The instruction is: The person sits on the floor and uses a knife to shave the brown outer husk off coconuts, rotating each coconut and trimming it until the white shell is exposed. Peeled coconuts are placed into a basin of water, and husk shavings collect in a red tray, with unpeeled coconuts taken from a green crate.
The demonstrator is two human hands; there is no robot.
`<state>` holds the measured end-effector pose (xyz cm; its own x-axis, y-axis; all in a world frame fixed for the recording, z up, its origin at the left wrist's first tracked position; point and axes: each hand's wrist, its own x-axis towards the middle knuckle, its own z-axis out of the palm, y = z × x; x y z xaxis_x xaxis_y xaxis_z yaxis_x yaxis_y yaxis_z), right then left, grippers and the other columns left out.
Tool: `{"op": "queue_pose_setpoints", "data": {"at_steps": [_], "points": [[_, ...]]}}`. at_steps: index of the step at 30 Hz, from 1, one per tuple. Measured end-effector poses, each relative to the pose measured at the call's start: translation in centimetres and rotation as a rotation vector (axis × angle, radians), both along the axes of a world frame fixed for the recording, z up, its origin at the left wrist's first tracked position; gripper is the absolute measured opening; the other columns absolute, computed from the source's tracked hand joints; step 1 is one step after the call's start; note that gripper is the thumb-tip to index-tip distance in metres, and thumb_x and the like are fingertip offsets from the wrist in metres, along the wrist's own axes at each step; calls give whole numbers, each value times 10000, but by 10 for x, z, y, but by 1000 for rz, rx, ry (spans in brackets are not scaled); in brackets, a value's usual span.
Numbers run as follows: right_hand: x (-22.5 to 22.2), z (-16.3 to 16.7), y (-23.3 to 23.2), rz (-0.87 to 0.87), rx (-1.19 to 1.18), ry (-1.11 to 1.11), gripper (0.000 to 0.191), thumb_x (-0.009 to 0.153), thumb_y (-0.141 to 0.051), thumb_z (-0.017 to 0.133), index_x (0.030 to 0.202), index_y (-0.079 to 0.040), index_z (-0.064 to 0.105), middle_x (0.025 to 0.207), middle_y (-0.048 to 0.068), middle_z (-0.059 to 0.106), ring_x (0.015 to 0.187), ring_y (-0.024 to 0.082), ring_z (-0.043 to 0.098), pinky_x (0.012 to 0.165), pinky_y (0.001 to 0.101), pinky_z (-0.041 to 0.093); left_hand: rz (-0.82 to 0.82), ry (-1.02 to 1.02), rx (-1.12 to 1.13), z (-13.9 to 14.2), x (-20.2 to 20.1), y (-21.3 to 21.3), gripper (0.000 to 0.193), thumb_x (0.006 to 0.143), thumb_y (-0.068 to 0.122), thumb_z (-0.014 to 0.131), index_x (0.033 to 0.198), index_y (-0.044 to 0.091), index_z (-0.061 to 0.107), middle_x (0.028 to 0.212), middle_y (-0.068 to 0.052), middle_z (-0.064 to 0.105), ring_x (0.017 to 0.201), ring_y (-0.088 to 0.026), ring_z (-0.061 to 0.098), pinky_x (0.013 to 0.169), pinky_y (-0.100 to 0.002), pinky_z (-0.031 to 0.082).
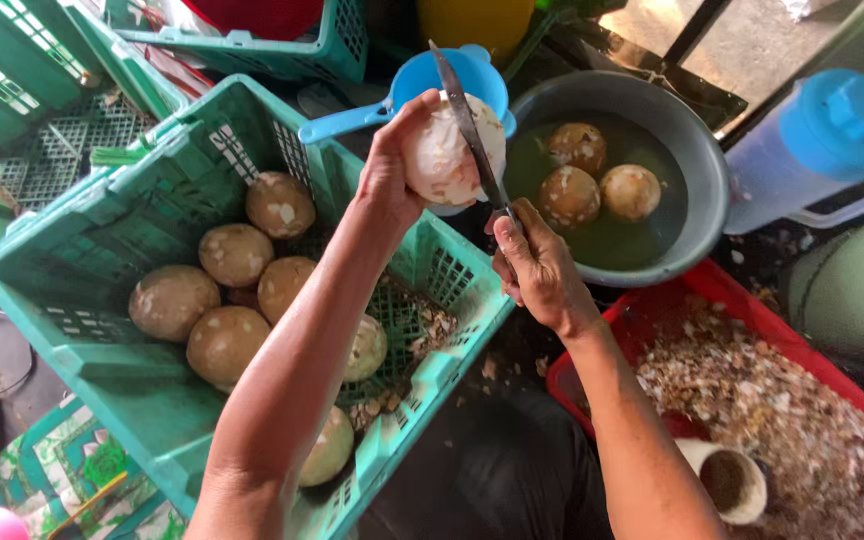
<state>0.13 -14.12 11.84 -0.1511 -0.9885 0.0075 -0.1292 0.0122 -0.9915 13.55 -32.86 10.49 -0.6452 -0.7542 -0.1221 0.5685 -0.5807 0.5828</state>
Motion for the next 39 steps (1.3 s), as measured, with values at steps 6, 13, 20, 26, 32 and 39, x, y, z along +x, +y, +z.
{"op": "queue_pose_setpoints", "data": {"at_steps": [6, 13, 20, 26, 32, 39], "points": [[3, -5, -27, -97, -114, 172, 374, 1077, -465, 491, 998, -99, 497, 629, -23, 497, 529, 72, 520, 475, 266, 453, 262, -55, -165, -4, -9, -23, 486, 796, 398, 806, 1150, 85, 690, 1057, -65, 739, 946, -205, 733, 866, -407, 610], [-1, -12, -33, -12, -102, 19, 331, 1066, -439, 531, 1018, -112, 509, 694, -51, 464, 554, 51, 475, 464, 249, 409, 108, -123, -121, -5, -6, -25, 601, 811, 567, 751, 1118, 52, 703, 986, -113, 764, 844, -246, 751, 776, -422, 638], [-8, -14, -47, -25, -47, 12, 318, 1067, -429, 547, 1045, -113, 516, 674, -31, 461, 565, 67, 476, 462, 279, 426, 84, -261, -124, 3, -6, -33, 639, 686, 587, 796, 1148, 154, 713, 1045, -65, 762, 911, -274, 761, 745, -584, 629], [-10, -16, -71, -181, -288, 548, 297, 1099, -350, 544, 1183, -66, 523, 842, 160, 702, 792, 382, 714, 628, 465, 511, 136, -378, -116, 12, -9, -55, 549, 646, 559, 771, 1116, 280, 725, 1036, -45, 754, 873, -324, 759, 642, -676, 586], [-15, -24, -95, -217, -357, 672, 310, 1110, -363, 553, 1170, -63, 502, 895, 176, 713, 852, 434, 694, 659, 516, 506, 254, -466, -110, 16, -10, -79, 554, 583, 521, 809, 1072, 266, 752, 1087, -49, 732, 896, -369, 763, 620, -715, 605], [-24, -33, -108, -218, -411, 723, 298, 1126, -351, 537, 1187, -65, 479, 929, 174, 717, 856, 447, 684, 659, 522, 513, 411, -450, -111, 3, -15, -101, 624, 524, 412, 869, 1066, 133, 734, 1095, -115, 714, 911, -397, 751, 619, -732, 620]]}}
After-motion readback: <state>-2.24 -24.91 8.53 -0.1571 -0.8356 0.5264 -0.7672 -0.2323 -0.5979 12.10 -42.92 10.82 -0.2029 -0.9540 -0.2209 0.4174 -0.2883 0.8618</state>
